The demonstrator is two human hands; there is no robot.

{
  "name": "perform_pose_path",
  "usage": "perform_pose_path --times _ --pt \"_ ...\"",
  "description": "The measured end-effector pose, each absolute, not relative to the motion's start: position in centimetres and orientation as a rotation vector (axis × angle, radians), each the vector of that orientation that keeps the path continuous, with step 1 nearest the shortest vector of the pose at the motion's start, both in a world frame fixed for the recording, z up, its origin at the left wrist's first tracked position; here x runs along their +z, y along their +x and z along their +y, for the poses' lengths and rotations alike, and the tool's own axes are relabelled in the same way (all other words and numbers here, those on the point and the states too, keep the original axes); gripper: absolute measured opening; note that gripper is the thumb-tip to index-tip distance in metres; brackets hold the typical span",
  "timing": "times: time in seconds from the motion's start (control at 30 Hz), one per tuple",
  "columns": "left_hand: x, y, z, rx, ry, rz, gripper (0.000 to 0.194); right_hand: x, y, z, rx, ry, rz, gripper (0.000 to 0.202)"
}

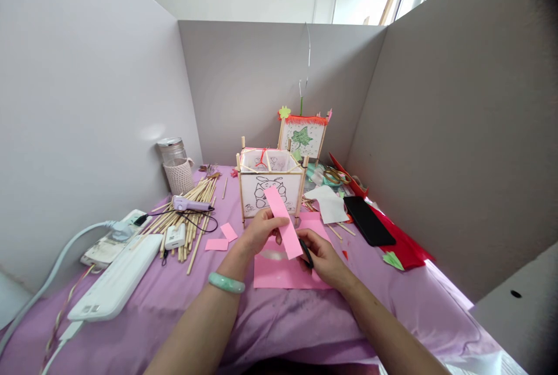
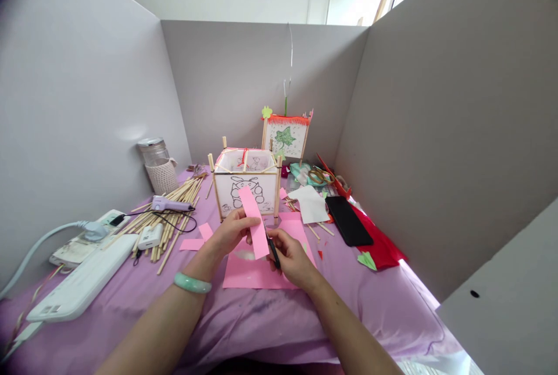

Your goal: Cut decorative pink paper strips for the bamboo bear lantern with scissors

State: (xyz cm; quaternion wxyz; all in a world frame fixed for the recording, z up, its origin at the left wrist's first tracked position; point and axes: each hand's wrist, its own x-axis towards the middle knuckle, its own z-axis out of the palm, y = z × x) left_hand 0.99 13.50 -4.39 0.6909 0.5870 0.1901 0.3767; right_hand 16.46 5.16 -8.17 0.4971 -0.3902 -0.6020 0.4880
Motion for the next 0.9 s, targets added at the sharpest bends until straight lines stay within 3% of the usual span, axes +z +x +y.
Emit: perform_pose_path --times 0.9 --pt "-4.21 0.99 13.24 0.793 1.353 0.444 0.013 -7.82 16.4 5.15 1.164 -0.906 -1.461 0.025"
